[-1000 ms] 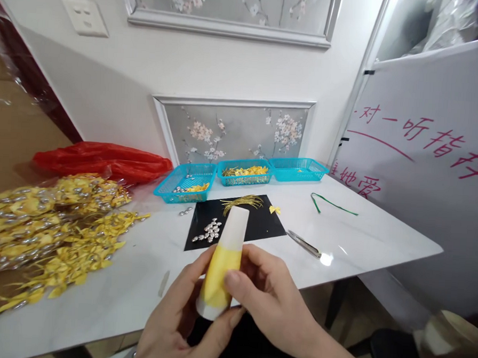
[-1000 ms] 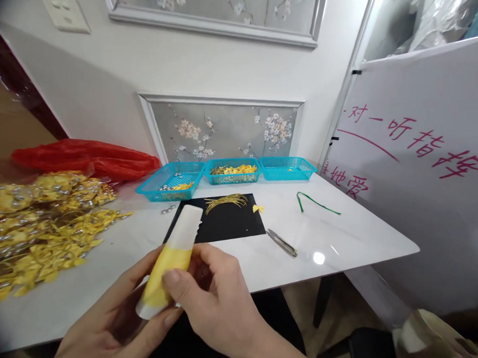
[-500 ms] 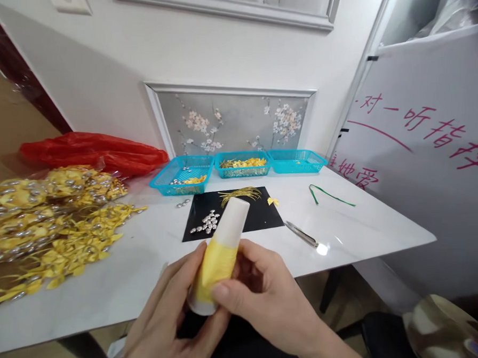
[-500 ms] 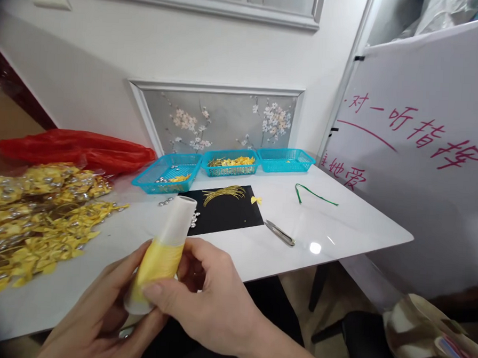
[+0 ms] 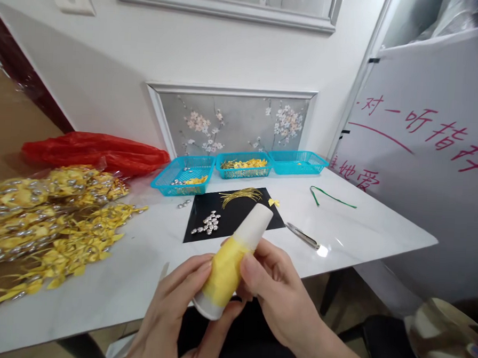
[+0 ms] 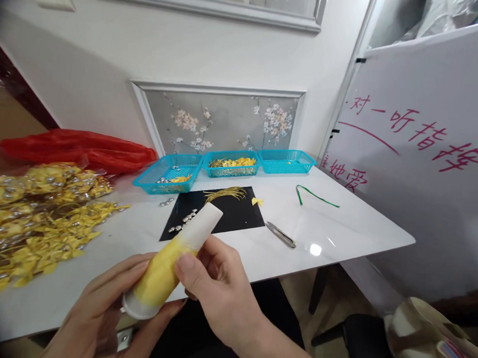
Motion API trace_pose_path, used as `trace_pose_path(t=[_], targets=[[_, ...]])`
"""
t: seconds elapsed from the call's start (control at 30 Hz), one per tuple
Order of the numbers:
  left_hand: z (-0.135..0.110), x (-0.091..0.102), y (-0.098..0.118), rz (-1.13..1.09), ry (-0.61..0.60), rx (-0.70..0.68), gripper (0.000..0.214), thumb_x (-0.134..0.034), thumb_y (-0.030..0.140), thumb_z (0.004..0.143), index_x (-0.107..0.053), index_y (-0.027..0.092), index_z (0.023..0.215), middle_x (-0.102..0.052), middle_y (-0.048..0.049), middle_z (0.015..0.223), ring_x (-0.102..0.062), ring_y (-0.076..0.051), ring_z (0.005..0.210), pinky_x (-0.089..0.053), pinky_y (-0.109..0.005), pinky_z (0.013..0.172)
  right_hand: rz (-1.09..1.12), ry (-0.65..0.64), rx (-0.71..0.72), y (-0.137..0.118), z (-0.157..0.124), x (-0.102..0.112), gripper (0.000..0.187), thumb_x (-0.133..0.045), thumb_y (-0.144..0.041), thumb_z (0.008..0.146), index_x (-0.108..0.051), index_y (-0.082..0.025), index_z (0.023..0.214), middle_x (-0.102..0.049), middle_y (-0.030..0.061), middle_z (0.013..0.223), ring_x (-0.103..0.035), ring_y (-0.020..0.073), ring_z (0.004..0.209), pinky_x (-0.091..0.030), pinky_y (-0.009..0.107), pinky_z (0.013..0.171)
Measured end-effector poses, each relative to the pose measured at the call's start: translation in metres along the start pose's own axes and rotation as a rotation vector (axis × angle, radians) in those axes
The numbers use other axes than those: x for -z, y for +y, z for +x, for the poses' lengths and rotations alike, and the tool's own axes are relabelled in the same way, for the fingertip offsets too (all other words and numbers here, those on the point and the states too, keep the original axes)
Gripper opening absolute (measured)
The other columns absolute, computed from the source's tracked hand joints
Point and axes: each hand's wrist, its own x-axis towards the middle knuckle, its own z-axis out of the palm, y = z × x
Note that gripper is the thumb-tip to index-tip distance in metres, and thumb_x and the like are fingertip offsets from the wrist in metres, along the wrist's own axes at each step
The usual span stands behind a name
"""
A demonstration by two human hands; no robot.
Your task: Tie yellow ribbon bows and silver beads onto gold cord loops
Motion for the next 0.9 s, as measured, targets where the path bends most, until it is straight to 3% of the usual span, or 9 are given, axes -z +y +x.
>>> trace_pose_path(t=[0.2, 0.43, 0.57, 0.73, 0.9], targets=[[0.009, 0.012, -0.004, 0.136, -0.192, -0.314, 0.078, -0.064, -0.006, 0.084, -0.051, 0.038, 0.147, -0.051, -0.0010, 0.145, -0.060, -0.017, 0.123, -0.048, -0.023, 0.105, -0.072, 0.015, 0.067, 0.001, -0.003, 0.000, 0.024, -0.070, -0.045, 0.093, -0.067, -0.020, 0.093, -0.050, -0.0020, 0.073, -0.040, 0.0083, 0.063, -0.034, 0.020, 0.056], [0.008, 0.018, -0.011, 0.157, -0.200, -0.373, 0.065, -0.062, -0.007, 0.083, -0.064, 0.033, 0.136, -0.043, -0.0007, 0.156, -0.055, -0.019, 0.130, -0.046, -0.026, 0.107, -0.093, -0.007, 0.047, 0.007, -0.001, 0.001, 0.027, -0.068, -0.048, 0.093, -0.066, -0.021, 0.091, -0.048, -0.0022, 0.071, -0.041, 0.0090, 0.062, -0.036, 0.021, 0.055], [0.006, 0.016, -0.015, 0.148, -0.165, -0.383, 0.079, -0.061, -0.013, 0.081, -0.058, 0.037, 0.142, -0.043, -0.0006, 0.159, -0.056, -0.020, 0.130, -0.047, -0.030, 0.107, -0.114, -0.002, 0.072, 0.007, -0.001, 0.001, 0.034, -0.065, -0.051, 0.095, -0.062, -0.019, 0.084, -0.046, -0.0028, 0.068, -0.040, 0.0087, 0.059, -0.034, 0.022, 0.054], [0.008, 0.009, -0.006, 0.211, -0.035, -0.333, 0.081, -0.067, -0.016, 0.079, -0.051, 0.022, 0.149, -0.063, -0.0071, 0.134, -0.064, -0.015, 0.116, -0.048, -0.023, 0.108, -0.106, -0.018, 0.111, 0.004, 0.000, -0.001, 0.033, -0.066, -0.049, 0.094, -0.060, -0.018, 0.086, -0.047, -0.0026, 0.070, -0.038, 0.0087, 0.060, -0.031, 0.023, 0.055], [0.010, 0.015, -0.005, 0.235, -0.073, -0.479, 0.068, -0.072, -0.016, 0.075, -0.060, 0.010, 0.137, -0.062, -0.0102, 0.139, -0.063, -0.016, 0.121, -0.045, -0.023, 0.113, -0.079, 0.038, 0.064, 0.005, 0.002, 0.001, 0.035, -0.063, -0.048, 0.097, -0.058, -0.018, 0.078, -0.042, -0.0056, 0.062, -0.035, 0.0079, 0.055, -0.029, 0.023, 0.052]])
